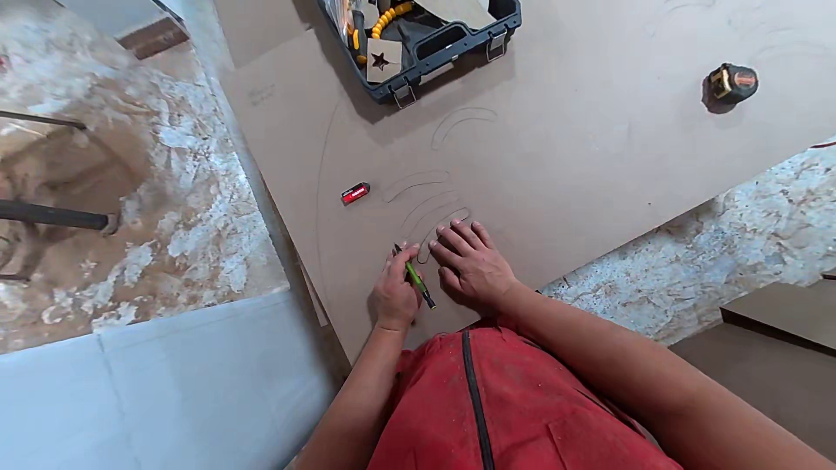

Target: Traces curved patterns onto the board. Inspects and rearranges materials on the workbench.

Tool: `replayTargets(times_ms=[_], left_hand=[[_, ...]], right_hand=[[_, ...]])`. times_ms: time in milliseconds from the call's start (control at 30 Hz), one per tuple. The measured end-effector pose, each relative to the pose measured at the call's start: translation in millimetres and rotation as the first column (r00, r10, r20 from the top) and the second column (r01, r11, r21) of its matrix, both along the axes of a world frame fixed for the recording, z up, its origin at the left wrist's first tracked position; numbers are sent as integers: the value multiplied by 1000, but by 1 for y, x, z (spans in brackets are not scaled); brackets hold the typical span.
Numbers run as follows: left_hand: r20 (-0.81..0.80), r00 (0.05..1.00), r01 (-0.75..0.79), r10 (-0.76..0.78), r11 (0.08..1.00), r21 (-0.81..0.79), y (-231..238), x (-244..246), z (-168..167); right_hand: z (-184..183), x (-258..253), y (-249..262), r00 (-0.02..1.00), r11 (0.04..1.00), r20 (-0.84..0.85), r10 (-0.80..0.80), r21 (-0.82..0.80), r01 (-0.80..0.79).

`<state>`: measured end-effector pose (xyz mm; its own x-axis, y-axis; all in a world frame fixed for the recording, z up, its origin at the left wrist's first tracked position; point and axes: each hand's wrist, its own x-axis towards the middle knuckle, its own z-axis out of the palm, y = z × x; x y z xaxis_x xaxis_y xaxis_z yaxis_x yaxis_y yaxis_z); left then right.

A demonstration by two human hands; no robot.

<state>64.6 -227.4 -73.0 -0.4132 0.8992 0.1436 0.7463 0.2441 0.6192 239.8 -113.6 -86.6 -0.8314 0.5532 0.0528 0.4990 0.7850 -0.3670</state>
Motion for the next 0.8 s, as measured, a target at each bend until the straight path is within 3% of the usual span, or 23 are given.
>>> replayTargets(times_ms=[133,300,467,800], left_hand=[[81,996,28,-27,999,-14,-3,-6,3],[-16,1000,-5,5,1000,14,-1,0,-4],[38,999,8,-8,1000,-4,-3,-2,-2],[-13,1000,26,-25,998,53,-1,-2,-3]], right_hand=[[0,0,1,1000,1000,1,5,6,-5],[0,-1,1,1000,1000,17,7,2,-7],[1,0,1,1000,1000,8,13,-5,-13],[-1,0,0,1000,1000,-14,0,16,0]])
